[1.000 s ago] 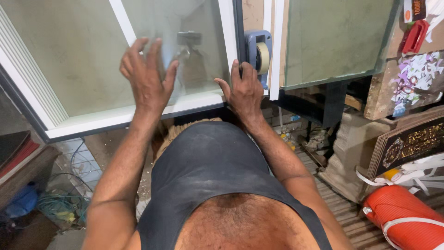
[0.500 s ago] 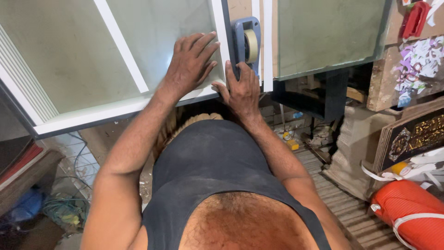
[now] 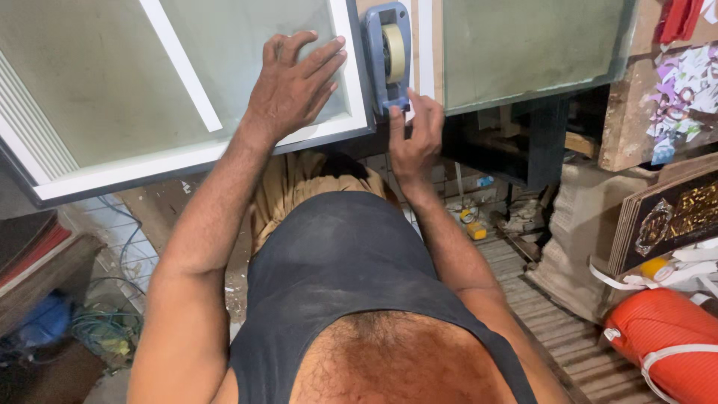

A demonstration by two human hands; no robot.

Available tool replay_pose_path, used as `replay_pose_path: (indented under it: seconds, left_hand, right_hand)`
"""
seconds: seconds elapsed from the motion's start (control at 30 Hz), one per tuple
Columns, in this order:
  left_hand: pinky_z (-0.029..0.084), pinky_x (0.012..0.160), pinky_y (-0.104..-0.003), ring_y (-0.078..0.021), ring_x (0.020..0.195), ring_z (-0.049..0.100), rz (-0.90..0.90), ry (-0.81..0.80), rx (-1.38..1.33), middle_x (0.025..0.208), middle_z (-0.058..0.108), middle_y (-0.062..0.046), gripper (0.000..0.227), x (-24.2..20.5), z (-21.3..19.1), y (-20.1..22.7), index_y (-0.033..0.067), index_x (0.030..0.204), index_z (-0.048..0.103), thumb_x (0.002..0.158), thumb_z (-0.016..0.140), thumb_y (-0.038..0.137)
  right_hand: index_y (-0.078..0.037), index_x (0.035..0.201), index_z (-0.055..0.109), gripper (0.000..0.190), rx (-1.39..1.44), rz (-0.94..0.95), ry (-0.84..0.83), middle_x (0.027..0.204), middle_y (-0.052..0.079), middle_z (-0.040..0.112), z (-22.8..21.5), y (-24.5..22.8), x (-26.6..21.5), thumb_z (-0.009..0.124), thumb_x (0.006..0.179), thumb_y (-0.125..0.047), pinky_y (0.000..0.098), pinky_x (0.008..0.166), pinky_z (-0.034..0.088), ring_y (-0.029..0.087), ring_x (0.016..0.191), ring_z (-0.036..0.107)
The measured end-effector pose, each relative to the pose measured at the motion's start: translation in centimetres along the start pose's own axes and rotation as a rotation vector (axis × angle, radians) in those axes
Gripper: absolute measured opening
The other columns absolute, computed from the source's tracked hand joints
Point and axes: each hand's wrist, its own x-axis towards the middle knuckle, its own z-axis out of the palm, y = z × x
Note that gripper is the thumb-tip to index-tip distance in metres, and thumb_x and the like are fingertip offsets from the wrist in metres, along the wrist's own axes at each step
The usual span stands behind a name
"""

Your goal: The person applies white tape along the edges of a rectangular glass frame. They repeatedly measure, cut, and press tape segments onto the frame's perimeter, adjusting the frame's position as needed.

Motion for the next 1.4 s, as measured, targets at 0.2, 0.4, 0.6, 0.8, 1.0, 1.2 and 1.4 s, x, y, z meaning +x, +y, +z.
replay_pose_path:
  seconds: [0.2, 0.4, 0.6, 0.8, 1.0, 1.2, 1.4]
  left_hand:
    - [0.033, 0.114, -0.047, -0.0233, 0.143, 0.037, -0.003, -0.009, 0.001, 0.162, 0.047, 0.005, 0.04, 0.0, 0.3, 0.0, 0.0147, 0.143, 0.063, 0.11, 0.072, 0.034]
    - [0.033, 0.113, -0.047, -0.0232, 0.142, 0.039, -0.023, -0.029, -0.057, 0.16, 0.048, 0.004, 0.039, 0.4, -0.7, 0.0, 0.0147, 0.142, 0.064, 0.108, 0.072, 0.032]
    - [0.034, 0.111, -0.047, -0.0245, 0.142, 0.04, -0.033, -0.054, -0.112, 0.159, 0.049, 0.003, 0.042, 0.2, -0.8, -0.2, 0.0161, 0.145, 0.064, 0.106, 0.073, 0.031]
    - [0.034, 0.111, -0.046, -0.0235, 0.141, 0.039, -0.03, -0.017, -0.126, 0.158, 0.05, 0.003, 0.045, 0.5, -0.3, -0.6, 0.0172, 0.145, 0.063, 0.105, 0.074, 0.033]
    - [0.032, 0.113, -0.045, -0.0224, 0.143, 0.038, -0.006, 0.002, -0.1, 0.16, 0.05, 0.003, 0.041, -0.3, 0.9, -1.0, 0.0164, 0.143, 0.063, 0.109, 0.072, 0.037]
    - [0.031, 0.11, -0.047, -0.024, 0.141, 0.036, 0.002, -0.024, -0.131, 0.16, 0.05, 0.002, 0.056, -0.3, 1.2, -1.4, 0.0161, 0.147, 0.063, 0.103, 0.073, 0.05]
    - [0.027, 0.112, -0.05, -0.0278, 0.145, 0.033, 0.037, -0.124, -0.197, 0.164, 0.042, -0.002, 0.076, -0.6, 1.1, -2.1, 0.0135, 0.154, 0.056, 0.098, 0.071, 0.062]
  right_hand:
    - [-0.005, 0.108, 0.077, 0.026, 0.342, 0.342, -0.086, 0.105, 0.006, 0.066, 1.0, 3.0, 1.5, 0.075, 0.101, -0.03, 0.0301, 0.076, 0.053, 0.015, 0.087, 0.061]
    - [-0.004, 0.097, 0.077, 0.025, 0.362, 0.394, -0.088, 0.104, 0.006, 0.067, 1.8, 3.5, 2.3, 0.08, 0.096, -0.028, 0.03, 0.076, 0.054, 0.015, 0.086, 0.063]
    - [-0.002, 0.095, 0.074, 0.023, 0.902, 0.735, -0.079, 0.111, 0.005, 0.063, 1.3, 3.1, 1.4, 0.077, 0.095, -0.025, 0.0297, 0.066, 0.056, 0.013, 0.088, 0.063]
    - [-0.003, 0.089, 0.073, 0.022, 0.877, 0.55, -0.03, 0.123, 0.002, 0.058, 1.0, 2.6, -0.3, 0.075, 0.097, -0.023, 0.0334, 0.075, 0.066, 0.013, 0.101, 0.064]
    - [0.0, 0.097, 0.075, 0.016, 0.281, 0.202, 0.102, 0.112, 0.011, 0.065, 2.3, 2.9, -2.1, 0.077, 0.099, -0.015, 0.0378, 0.09, 0.052, 0.025, 0.107, 0.062]
    - [0.0, 0.098, 0.073, 0.009, 0.169, 0.078, 0.182, 0.105, 0.013, 0.068, 2.6, 2.0, -1.2, 0.076, 0.094, -0.009, 0.0374, 0.084, 0.055, 0.026, 0.099, 0.066]
    - [0.002, 0.097, 0.072, 0.01, 0.033, 0.28, -0.126, 0.096, 0.013, 0.071, -1.6, -1.1, 0.0, 0.076, 0.093, -0.006, 0.0347, 0.075, 0.056, 0.025, 0.084, 0.071]
